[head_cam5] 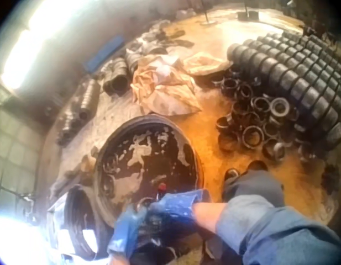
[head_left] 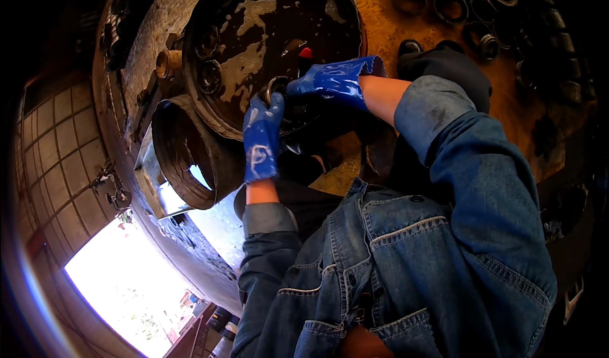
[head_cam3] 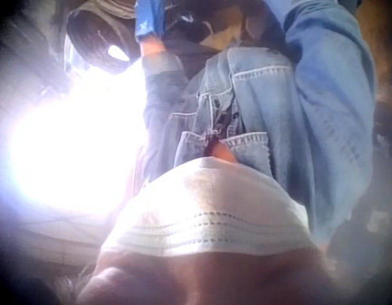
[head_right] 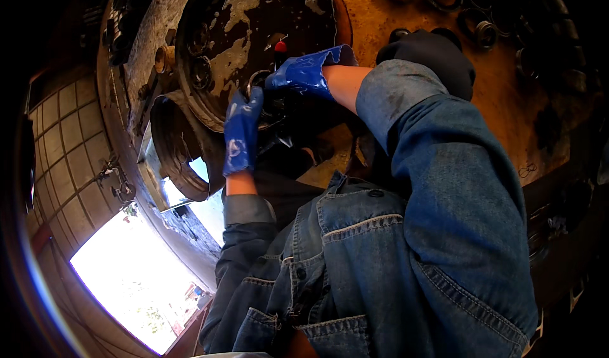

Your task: The person scrubs small metal rings with a red-handled brush while dipping them into a bucket of dark liquid. The person repeatedly picks up a ring, scrubs it, and dips it into the bucket, handling the items one at a time.

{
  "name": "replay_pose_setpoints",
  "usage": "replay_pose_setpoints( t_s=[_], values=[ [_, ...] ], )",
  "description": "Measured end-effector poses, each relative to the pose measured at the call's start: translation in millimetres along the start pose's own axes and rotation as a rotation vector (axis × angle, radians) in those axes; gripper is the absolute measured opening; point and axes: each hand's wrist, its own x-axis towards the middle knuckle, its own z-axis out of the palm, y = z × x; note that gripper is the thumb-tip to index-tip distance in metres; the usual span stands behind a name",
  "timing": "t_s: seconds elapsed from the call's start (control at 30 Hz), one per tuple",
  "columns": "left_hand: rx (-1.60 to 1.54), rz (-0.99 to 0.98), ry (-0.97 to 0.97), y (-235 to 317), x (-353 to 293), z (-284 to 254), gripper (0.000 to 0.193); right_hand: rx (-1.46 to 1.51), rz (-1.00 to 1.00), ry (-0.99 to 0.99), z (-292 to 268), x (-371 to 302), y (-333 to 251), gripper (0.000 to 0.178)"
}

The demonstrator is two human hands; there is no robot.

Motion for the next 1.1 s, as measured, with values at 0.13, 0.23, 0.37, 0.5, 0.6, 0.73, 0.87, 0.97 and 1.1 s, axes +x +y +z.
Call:
replay_pose_setpoints(
  t_s=[0.13, 0.23, 0.37, 0.5, 0.6, 0.73, 0.87, 0.97, 1.1],
  values=[
    [-0.228, -0.299, -0.497, -16, 55, -33, 0.067, 0.268, 0.406, -0.050, 11, 19, 5, 0.035],
    [-0.274, -0.362, -0.599, -27, 69, -32, 0.068, 0.012, 0.349, -0.019, 25, 30, -6, 0.037],
    [-0.297, -0.316, -0.371, -44, 59, 1, 0.070, -0.228, 0.329, -0.031, 23, 30, -14, 0.034],
    [-0.093, -0.426, -0.011, -11, 2, 21, 0.073, 0.168, 0.432, -0.068, 11, 17, -11, 0.042],
    [0.071, -0.545, 0.102, -1, -13, 33, 0.069, 0.350, 0.419, -0.071, -5, 7, -17, 0.052],
    [0.037, -0.409, 0.040, -8, -6, 28, 0.068, 0.468, 0.320, -0.021, 3, 5, 1, 0.050],
    [-0.247, -0.253, -0.184, -61, 17, 8, 0.064, 0.141, 0.413, -0.061, 12, 25, -12, 0.040],
    [-0.338, -0.329, -0.451, -54, 45, -14, 0.059, -0.060, 0.320, -0.076, 25, 37, -4, 0.035],
    [-0.351, -0.403, -0.500, -56, 57, -10, 0.060, -0.555, 0.258, -0.217, 19, 45, -21, 0.031]
  ],
)
